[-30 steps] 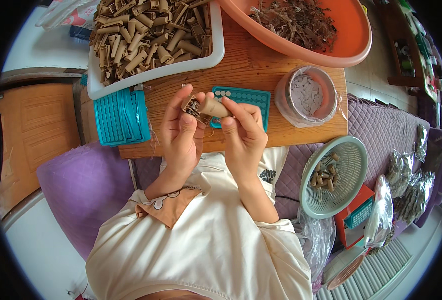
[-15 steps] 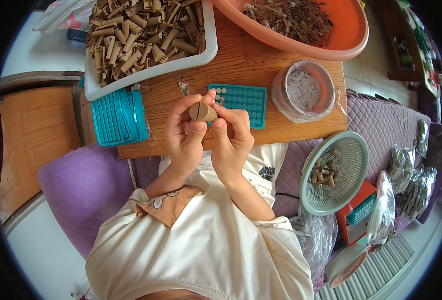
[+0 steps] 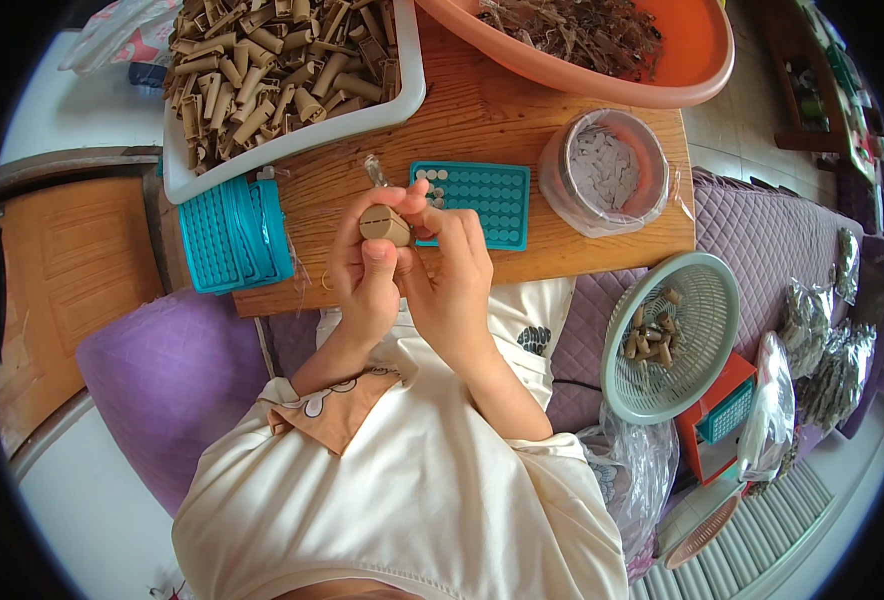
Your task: The person assembles small plastic components into cardboard tubes by hand, working at an assembly table.
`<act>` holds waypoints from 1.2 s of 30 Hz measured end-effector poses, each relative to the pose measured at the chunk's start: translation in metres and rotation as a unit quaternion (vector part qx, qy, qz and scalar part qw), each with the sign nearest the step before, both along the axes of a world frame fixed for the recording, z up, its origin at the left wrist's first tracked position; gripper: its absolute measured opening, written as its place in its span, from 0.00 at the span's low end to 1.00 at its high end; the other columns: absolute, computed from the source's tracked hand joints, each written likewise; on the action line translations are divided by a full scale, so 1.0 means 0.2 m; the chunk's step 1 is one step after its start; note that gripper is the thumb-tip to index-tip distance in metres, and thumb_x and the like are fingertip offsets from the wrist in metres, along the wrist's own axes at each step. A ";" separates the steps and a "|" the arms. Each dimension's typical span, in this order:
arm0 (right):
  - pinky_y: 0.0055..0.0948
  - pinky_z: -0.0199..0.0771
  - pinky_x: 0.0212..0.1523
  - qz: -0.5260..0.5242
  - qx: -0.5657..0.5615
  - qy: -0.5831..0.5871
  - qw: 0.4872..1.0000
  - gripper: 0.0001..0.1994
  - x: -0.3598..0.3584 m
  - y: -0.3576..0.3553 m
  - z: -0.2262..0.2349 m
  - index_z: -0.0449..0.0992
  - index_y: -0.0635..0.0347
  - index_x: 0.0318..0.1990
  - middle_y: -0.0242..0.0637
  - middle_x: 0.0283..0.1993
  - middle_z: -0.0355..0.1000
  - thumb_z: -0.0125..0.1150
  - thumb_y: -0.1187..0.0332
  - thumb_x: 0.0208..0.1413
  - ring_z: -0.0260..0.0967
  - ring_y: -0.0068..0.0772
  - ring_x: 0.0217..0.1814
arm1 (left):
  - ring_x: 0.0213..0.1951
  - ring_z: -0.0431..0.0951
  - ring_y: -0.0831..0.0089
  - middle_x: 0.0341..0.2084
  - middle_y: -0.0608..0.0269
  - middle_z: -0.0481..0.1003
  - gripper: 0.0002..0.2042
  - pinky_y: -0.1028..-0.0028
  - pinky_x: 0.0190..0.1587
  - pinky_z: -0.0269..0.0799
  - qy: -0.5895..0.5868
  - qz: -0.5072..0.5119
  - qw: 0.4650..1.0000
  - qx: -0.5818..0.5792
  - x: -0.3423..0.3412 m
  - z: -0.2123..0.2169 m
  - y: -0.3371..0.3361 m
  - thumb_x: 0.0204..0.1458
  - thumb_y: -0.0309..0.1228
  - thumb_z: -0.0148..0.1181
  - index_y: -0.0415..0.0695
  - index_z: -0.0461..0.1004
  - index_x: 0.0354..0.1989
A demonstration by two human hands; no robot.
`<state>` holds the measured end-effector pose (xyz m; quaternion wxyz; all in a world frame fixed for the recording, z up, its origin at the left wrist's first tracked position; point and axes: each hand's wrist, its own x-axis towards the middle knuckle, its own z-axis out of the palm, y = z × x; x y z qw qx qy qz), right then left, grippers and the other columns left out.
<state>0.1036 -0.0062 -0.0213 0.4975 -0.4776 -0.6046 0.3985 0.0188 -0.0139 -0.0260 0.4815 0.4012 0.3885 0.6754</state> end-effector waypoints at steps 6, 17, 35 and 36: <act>0.34 0.65 0.27 0.099 0.036 -0.120 0.987 0.13 0.03 -0.02 0.01 0.66 0.67 0.38 0.43 0.26 0.63 0.55 0.75 0.42 0.62 0.44 0.27 | 0.43 0.68 0.68 0.30 0.63 0.67 0.20 0.67 0.55 0.52 -0.034 -0.056 0.998 -0.006 0.02 0.00 -0.01 0.52 0.46 0.45 0.38 0.62 0.40; 0.30 0.66 0.28 0.116 -0.032 -0.078 0.990 0.08 0.15 0.04 0.01 0.67 0.65 0.34 0.43 0.31 0.66 0.54 0.72 0.46 0.65 0.43 0.30 | 0.41 0.66 0.71 0.28 0.65 0.63 0.22 0.64 0.55 0.54 -0.089 -0.104 0.986 -0.091 0.04 0.01 0.04 0.50 0.49 0.45 0.42 0.58 0.42; 0.39 0.65 0.35 0.126 -0.011 -0.587 0.800 0.06 0.72 0.67 -0.13 0.71 0.62 0.29 0.46 0.30 0.69 0.50 0.74 0.42 0.67 0.46 0.35 | 0.37 0.68 0.74 0.36 0.63 0.65 0.19 0.78 0.32 0.69 -0.263 -0.129 0.935 -0.200 -0.04 0.05 0.04 0.55 0.39 0.41 0.41 0.57 0.50; 0.39 0.65 0.35 0.114 0.023 -0.574 0.811 0.06 0.73 0.67 -0.13 0.70 0.62 0.29 0.47 0.29 0.69 0.49 0.75 0.42 0.67 0.46 0.35 | 0.41 0.69 0.71 0.38 0.60 0.66 0.19 0.74 0.36 0.72 -0.286 -0.129 0.922 -0.226 -0.04 0.06 0.04 0.55 0.40 0.41 0.41 0.57 0.50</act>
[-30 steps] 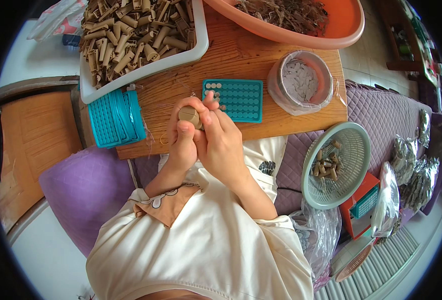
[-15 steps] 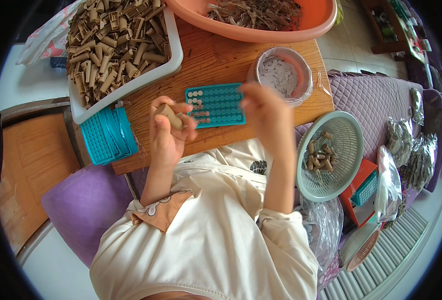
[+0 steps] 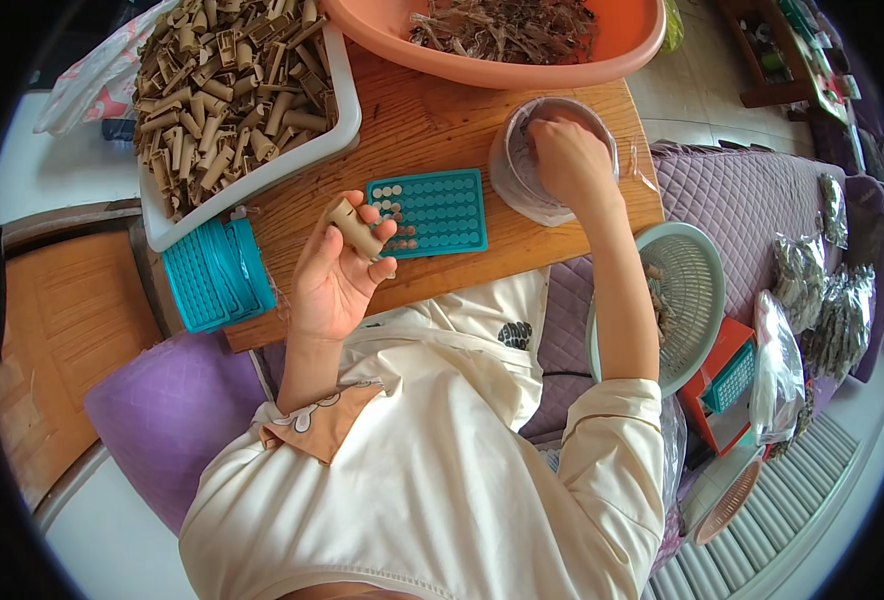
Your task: The person assembles small plastic components into cardboard tubes by hand, working at an assembly table.
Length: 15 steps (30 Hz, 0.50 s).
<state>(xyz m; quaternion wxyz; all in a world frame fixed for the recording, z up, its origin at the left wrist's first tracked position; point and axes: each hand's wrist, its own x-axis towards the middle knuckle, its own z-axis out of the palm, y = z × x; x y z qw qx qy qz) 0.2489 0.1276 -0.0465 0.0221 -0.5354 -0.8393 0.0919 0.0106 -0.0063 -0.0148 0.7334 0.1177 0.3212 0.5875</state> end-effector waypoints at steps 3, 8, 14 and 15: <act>0.40 0.64 0.35 -0.017 -0.017 0.085 0.996 0.05 0.02 0.00 0.07 0.68 0.63 0.29 0.48 0.29 0.68 0.49 0.75 0.43 0.66 0.48 0.36 | 0.44 0.69 0.68 0.39 0.60 0.67 0.17 0.71 0.34 0.74 -0.115 -0.028 0.993 0.008 -0.04 -0.06 -0.01 0.54 0.37 0.42 0.42 0.59 0.49; 0.40 0.64 0.37 -0.055 -0.063 0.151 0.985 0.06 0.03 -0.02 0.15 0.68 0.63 0.31 0.48 0.32 0.68 0.49 0.74 0.44 0.65 0.49 0.37 | 0.39 0.71 0.70 0.35 0.61 0.68 0.13 0.77 0.25 0.72 -0.236 -0.041 0.970 -0.033 -0.05 -0.10 0.00 0.53 0.35 0.40 0.43 0.61 0.44; 0.38 0.66 0.37 0.036 0.007 0.083 0.996 0.08 0.03 -0.02 0.03 0.70 0.62 0.33 0.47 0.34 0.68 0.49 0.76 0.43 0.66 0.48 0.36 | 0.35 0.70 0.71 0.32 0.63 0.68 0.11 0.81 0.21 0.67 -0.243 -0.061 0.967 -0.046 -0.04 -0.08 0.01 0.52 0.34 0.37 0.44 0.62 0.40; 0.38 0.66 0.37 0.041 -0.008 0.041 0.998 0.08 0.02 -0.01 0.02 0.70 0.62 0.33 0.46 0.35 0.68 0.49 0.76 0.42 0.66 0.48 0.36 | 0.35 0.70 0.72 0.32 0.63 0.68 0.11 0.81 0.21 0.67 -0.231 -0.056 0.970 -0.052 -0.04 -0.07 0.01 0.52 0.35 0.38 0.44 0.62 0.40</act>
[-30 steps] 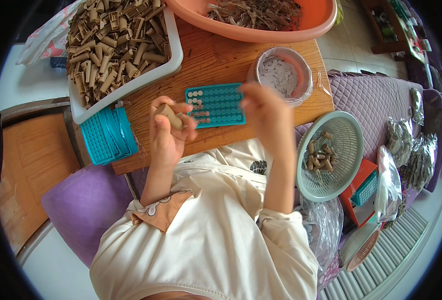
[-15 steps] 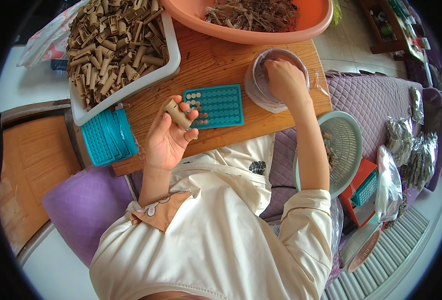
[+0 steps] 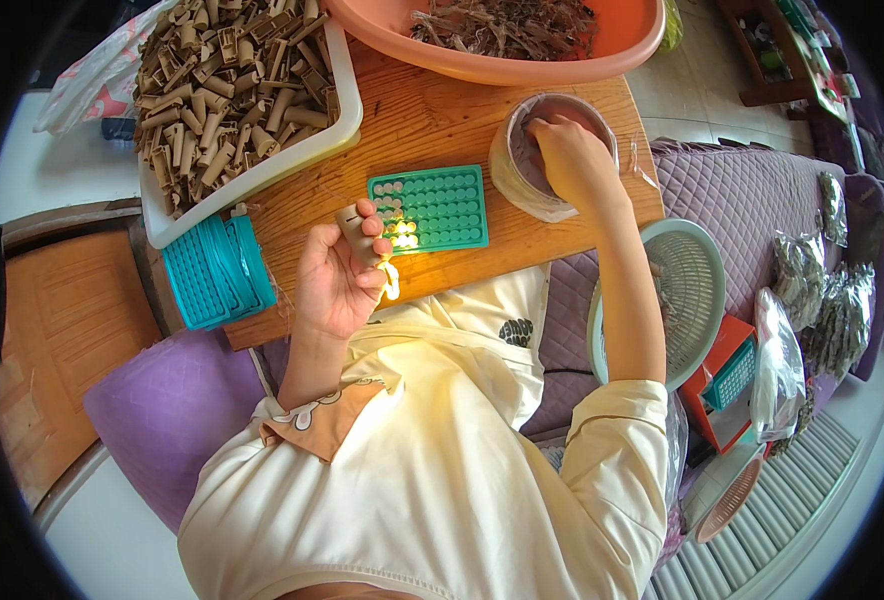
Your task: The person assembles small plastic components into cardboard tubes by hand, working at an assembly table.
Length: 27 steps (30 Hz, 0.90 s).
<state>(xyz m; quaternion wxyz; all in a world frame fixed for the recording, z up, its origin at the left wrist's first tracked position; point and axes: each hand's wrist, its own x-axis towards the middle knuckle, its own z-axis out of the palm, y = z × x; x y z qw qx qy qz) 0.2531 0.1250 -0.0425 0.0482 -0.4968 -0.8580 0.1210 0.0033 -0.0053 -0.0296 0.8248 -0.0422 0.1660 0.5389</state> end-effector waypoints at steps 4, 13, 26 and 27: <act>0.39 0.65 0.37 0.012 -0.017 0.012 1.000 0.08 0.01 0.02 0.00 0.69 0.65 0.32 0.47 0.31 0.67 0.49 0.77 0.42 0.65 0.48 0.37 | 0.35 0.70 0.72 0.32 0.64 0.68 0.12 0.80 0.22 0.67 0.012 0.000 1.000 -0.007 -0.01 0.00 -0.01 0.52 0.35 0.38 0.44 0.62 0.40; 0.40 0.64 0.36 0.009 0.049 0.068 0.996 0.07 0.01 0.02 -0.02 0.68 0.65 0.31 0.47 0.32 0.67 0.50 0.77 0.41 0.65 0.48 0.36 | 0.33 0.71 0.72 0.31 0.64 0.69 0.12 0.78 0.23 0.68 0.025 -0.023 0.999 -0.001 0.01 -0.02 -0.01 0.51 0.35 0.39 0.44 0.63 0.41; 0.39 0.66 0.36 -0.026 0.018 0.064 0.997 0.09 0.03 0.01 0.04 0.69 0.62 0.35 0.45 0.35 0.69 0.50 0.76 0.42 0.66 0.47 0.37 | 0.32 0.71 0.71 0.32 0.63 0.69 0.13 0.77 0.24 0.69 0.028 -0.025 0.999 -0.011 -0.01 -0.03 -0.02 0.50 0.35 0.40 0.43 0.63 0.42; 0.39 0.66 0.37 0.002 0.047 0.020 0.999 0.10 0.03 0.01 0.02 0.69 0.61 0.36 0.45 0.35 0.69 0.50 0.76 0.42 0.66 0.47 0.38 | 0.32 0.71 0.71 0.32 0.63 0.69 0.13 0.77 0.24 0.69 0.028 -0.025 0.999 -0.011 0.00 -0.03 -0.02 0.50 0.35 0.40 0.43 0.63 0.42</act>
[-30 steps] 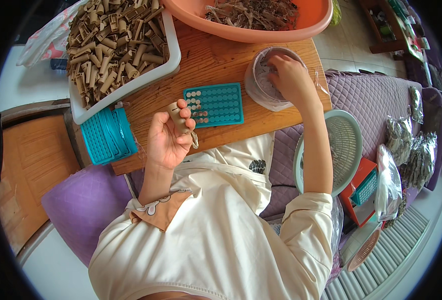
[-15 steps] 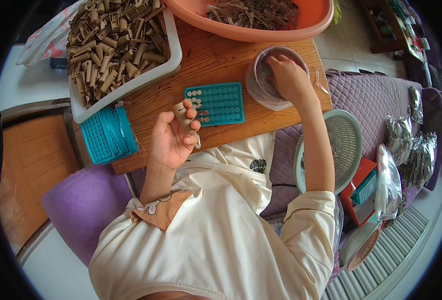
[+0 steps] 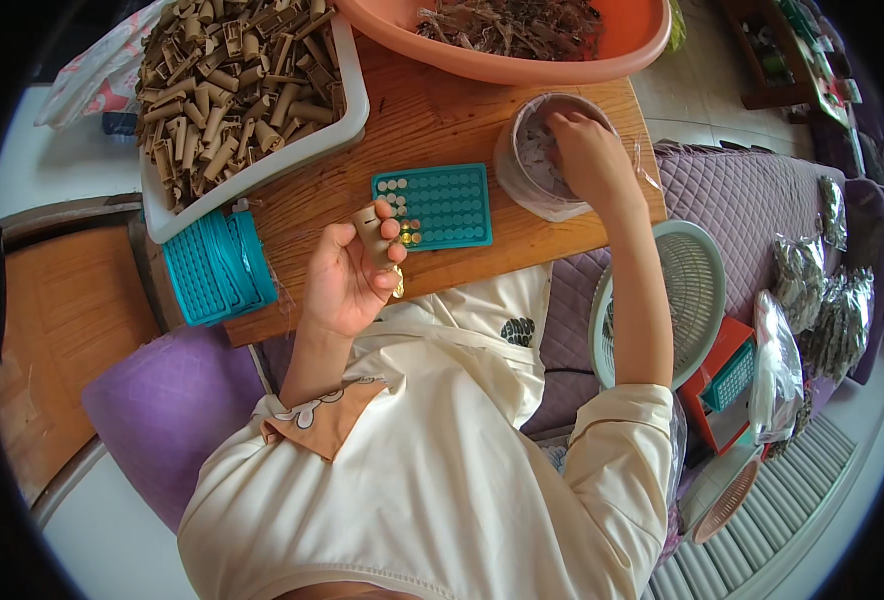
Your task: The person assembles small plastic components into cardboard tubes by hand, working at an assembly table.
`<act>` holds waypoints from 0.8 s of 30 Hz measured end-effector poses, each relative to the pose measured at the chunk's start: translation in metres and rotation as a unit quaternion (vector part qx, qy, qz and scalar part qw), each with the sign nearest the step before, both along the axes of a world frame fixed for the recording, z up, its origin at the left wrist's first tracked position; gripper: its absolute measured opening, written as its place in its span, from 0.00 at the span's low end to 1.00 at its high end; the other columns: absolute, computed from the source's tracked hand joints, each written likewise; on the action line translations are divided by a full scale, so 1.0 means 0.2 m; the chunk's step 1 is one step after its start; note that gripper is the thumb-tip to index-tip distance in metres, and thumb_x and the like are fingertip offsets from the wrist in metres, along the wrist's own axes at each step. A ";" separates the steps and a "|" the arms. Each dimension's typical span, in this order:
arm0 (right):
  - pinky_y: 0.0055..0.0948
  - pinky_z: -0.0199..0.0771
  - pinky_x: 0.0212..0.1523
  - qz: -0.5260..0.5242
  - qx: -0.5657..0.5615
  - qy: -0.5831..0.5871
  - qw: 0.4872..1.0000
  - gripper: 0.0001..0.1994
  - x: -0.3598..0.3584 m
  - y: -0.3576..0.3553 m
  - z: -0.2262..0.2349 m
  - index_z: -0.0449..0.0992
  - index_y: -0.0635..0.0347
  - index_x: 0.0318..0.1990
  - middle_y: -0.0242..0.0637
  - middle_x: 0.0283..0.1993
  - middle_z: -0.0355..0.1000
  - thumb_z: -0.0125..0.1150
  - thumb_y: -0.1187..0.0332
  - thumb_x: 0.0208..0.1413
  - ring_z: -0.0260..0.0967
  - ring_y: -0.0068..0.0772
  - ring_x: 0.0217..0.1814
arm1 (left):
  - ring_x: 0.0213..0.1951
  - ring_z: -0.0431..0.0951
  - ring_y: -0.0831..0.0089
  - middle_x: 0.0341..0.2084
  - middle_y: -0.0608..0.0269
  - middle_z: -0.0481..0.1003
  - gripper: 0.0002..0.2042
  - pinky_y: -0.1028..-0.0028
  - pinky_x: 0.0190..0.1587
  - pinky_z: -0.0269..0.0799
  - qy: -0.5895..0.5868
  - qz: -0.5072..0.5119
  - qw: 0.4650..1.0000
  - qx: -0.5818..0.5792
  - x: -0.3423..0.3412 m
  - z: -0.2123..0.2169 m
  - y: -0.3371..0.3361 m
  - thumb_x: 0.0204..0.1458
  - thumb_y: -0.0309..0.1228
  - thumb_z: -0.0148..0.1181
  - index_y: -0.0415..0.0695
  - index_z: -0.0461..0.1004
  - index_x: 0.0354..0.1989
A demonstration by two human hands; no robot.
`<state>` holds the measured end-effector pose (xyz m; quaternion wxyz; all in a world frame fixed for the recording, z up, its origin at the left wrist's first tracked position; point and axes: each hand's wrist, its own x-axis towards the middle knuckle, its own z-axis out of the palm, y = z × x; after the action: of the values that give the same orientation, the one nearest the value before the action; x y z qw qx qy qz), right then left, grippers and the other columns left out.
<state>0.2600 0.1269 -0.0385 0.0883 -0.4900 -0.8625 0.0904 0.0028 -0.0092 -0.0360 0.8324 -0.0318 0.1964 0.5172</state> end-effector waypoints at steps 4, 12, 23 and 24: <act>0.39 0.66 0.37 -0.010 0.014 -0.013 1.000 0.09 -0.02 0.01 -0.01 0.70 0.60 0.34 0.44 0.35 0.69 0.51 0.75 0.42 0.66 0.47 0.37 | 0.32 0.71 0.72 0.32 0.63 0.69 0.13 0.78 0.24 0.68 0.013 -0.011 1.000 0.002 0.00 0.00 -0.01 0.50 0.35 0.40 0.43 0.64 0.41; 0.34 0.67 0.33 -0.132 -0.090 0.155 0.975 0.08 0.02 -0.01 0.10 0.73 0.60 0.34 0.43 0.30 0.70 0.54 0.73 0.43 0.69 0.42 0.31 | 0.32 0.70 0.72 0.31 0.64 0.69 0.13 0.79 0.23 0.67 0.017 -0.004 1.000 0.001 -0.01 -0.01 0.00 0.50 0.35 0.41 0.43 0.64 0.41; 0.15 0.61 0.22 -0.223 -0.246 0.272 0.903 0.05 0.05 -0.07 0.16 0.69 0.67 0.31 0.28 0.22 0.63 0.54 0.75 0.46 0.60 0.15 0.19 | 0.31 0.71 0.72 0.31 0.63 0.69 0.13 0.79 0.23 0.69 0.020 -0.016 1.000 -0.006 0.00 -0.01 0.00 0.51 0.36 0.41 0.42 0.64 0.41; 0.15 0.60 0.22 -0.204 -0.236 0.299 0.902 0.05 0.07 -0.06 0.14 0.68 0.67 0.31 0.28 0.22 0.63 0.53 0.76 0.46 0.60 0.15 0.21 | 0.31 0.71 0.72 0.31 0.63 0.69 0.13 0.79 0.23 0.69 0.016 -0.018 1.000 -0.005 0.01 -0.01 0.00 0.51 0.36 0.41 0.42 0.64 0.41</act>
<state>0.2733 0.1140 -0.0101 0.2405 -0.6116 -0.6298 0.4141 0.0041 -0.0097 -0.0383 0.8380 -0.0239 0.2130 0.5018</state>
